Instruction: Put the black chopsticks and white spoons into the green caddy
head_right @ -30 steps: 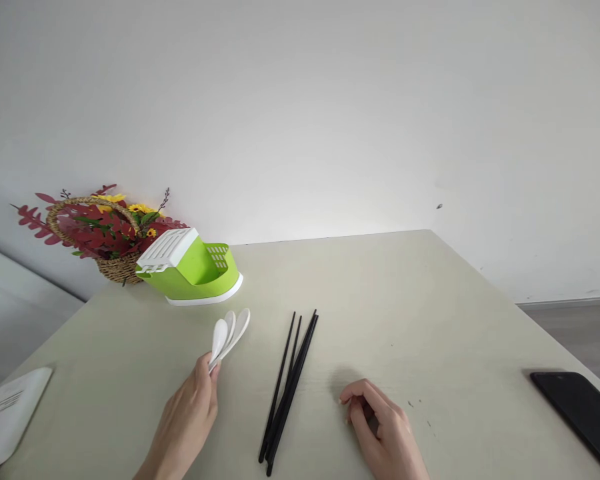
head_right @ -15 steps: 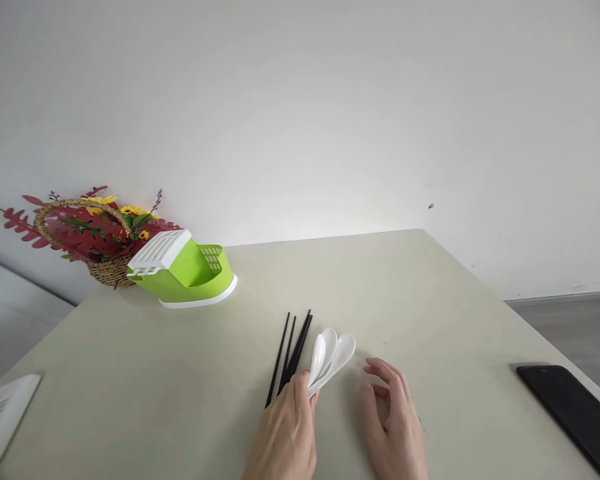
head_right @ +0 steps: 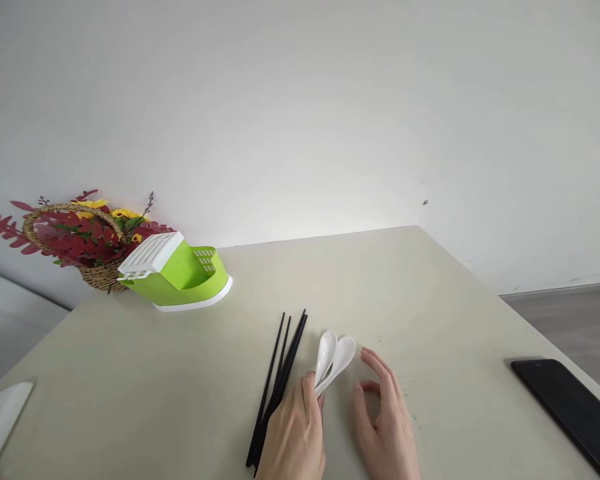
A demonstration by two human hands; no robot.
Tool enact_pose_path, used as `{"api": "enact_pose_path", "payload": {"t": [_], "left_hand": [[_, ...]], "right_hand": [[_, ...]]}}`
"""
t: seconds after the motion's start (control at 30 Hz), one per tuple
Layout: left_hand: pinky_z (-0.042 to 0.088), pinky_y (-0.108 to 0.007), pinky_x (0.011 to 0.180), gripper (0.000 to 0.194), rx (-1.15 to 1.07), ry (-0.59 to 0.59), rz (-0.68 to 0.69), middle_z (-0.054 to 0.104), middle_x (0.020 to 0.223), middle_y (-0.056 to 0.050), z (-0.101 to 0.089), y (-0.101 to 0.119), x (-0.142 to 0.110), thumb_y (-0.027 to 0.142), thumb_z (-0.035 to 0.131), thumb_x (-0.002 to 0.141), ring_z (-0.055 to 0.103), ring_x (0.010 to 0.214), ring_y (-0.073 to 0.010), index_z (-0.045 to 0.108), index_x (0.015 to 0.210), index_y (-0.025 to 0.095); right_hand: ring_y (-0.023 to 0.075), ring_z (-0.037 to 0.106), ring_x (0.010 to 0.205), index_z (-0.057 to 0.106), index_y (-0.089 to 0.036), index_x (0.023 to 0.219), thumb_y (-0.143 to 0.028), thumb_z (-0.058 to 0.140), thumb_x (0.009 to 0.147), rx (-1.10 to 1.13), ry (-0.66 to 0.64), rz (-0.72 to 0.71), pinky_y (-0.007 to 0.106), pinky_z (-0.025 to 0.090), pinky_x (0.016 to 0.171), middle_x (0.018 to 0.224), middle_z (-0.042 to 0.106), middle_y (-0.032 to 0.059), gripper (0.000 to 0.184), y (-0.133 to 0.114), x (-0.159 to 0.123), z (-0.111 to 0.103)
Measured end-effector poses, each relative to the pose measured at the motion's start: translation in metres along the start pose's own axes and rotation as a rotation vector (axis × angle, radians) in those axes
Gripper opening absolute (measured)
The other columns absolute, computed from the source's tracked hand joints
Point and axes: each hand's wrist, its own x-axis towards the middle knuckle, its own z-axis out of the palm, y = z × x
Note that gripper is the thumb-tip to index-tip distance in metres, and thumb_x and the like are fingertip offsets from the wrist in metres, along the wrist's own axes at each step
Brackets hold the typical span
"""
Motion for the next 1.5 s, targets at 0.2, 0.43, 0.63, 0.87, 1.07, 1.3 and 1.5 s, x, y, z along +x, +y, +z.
{"api": "enact_pose_path", "payload": {"t": [0.2, 0.43, 0.63, 0.87, 1.07, 1.3, 1.5], "left_hand": [[0.054, -0.035, 0.065, 0.037, 0.065, -0.022, 0.010, 0.067, 0.094, -0.010, 0.004, -0.001, 0.000, 0.000, 0.040, 0.094, 0.069, 0.076, -0.0238, 0.059, 0.123, 0.013], [0.055, -0.033, 0.064, 0.041, 0.111, 0.078, 0.043, 0.065, 0.097, -0.009, 0.013, -0.002, -0.005, 0.002, 0.054, 0.088, 0.068, 0.078, -0.0228, 0.060, 0.127, 0.014], [0.056, -0.034, 0.065, 0.045, 0.138, 0.021, 0.016, 0.066, 0.102, -0.010, 0.016, 0.001, -0.007, 0.009, 0.061, 0.086, 0.067, 0.083, -0.0249, 0.060, 0.130, 0.016], [0.054, -0.045, 0.079, 0.051, 0.084, 0.052, -0.064, 0.064, 0.112, -0.012, 0.013, 0.002, -0.015, 0.015, 0.071, 0.079, 0.063, 0.096, -0.0314, 0.060, 0.128, 0.019], [0.053, -0.042, 0.080, 0.044, -0.016, 0.057, -0.021, 0.064, 0.113, -0.012, -0.017, -0.010, -0.023, 0.020, 0.068, 0.084, 0.063, 0.096, -0.0293, 0.059, 0.128, 0.019], [0.054, -0.044, 0.093, 0.033, -0.177, 0.324, 0.050, 0.066, 0.118, -0.013, -0.085, -0.057, -0.002, 0.031, 0.053, 0.100, 0.063, 0.109, -0.0285, 0.052, 0.132, 0.022], [0.040, -0.054, 0.115, 0.035, -0.001, 0.704, -0.007, 0.061, 0.133, -0.016, -0.146, -0.144, 0.044, 0.033, 0.057, 0.099, 0.053, 0.132, -0.0328, 0.053, 0.132, 0.020]], "right_hand": [[0.0227, 0.070, 0.096, 0.057, -0.030, 0.135, -0.052, 0.050, 0.097, 0.003, -0.018, 0.017, 0.036, 0.058, 0.081, 0.145, 0.059, 0.0081, 0.045, -0.008, 0.000, -0.001], [0.0232, 0.069, 0.096, 0.060, -0.029, 0.132, -0.054, 0.052, 0.095, 0.033, 0.004, 0.020, 0.036, 0.057, 0.080, 0.143, 0.060, 0.0091, 0.045, -0.008, 0.001, 0.000], [0.0247, 0.066, 0.107, 0.058, -0.028, 0.132, -0.051, 0.051, 0.097, 0.050, -0.010, -0.003, 0.035, 0.056, 0.083, 0.145, 0.057, 0.0095, 0.043, -0.004, 0.001, -0.001], [0.0250, 0.067, 0.105, 0.057, -0.029, 0.133, -0.052, 0.054, 0.095, 0.056, -0.021, 0.026, 0.036, 0.057, 0.083, 0.145, 0.056, 0.0091, 0.044, 0.003, 0.001, -0.001], [0.0247, 0.068, 0.104, 0.058, -0.028, 0.131, -0.050, 0.054, 0.095, 0.087, 0.015, 0.052, 0.037, 0.056, 0.087, 0.144, 0.057, 0.0095, 0.043, -0.002, 0.000, -0.002], [0.0238, 0.068, 0.093, 0.062, -0.025, 0.125, -0.045, 0.054, 0.094, -0.058, 0.117, -0.005, 0.029, 0.054, 0.060, 0.136, 0.059, 0.0121, 0.037, -0.007, -0.004, -0.005], [0.0205, 0.066, 0.085, 0.065, -0.025, 0.100, -0.039, 0.049, 0.096, -0.114, 0.097, -0.074, 0.024, 0.048, 0.053, 0.111, 0.068, 0.0081, 0.022, -0.012, -0.009, -0.008]]}}
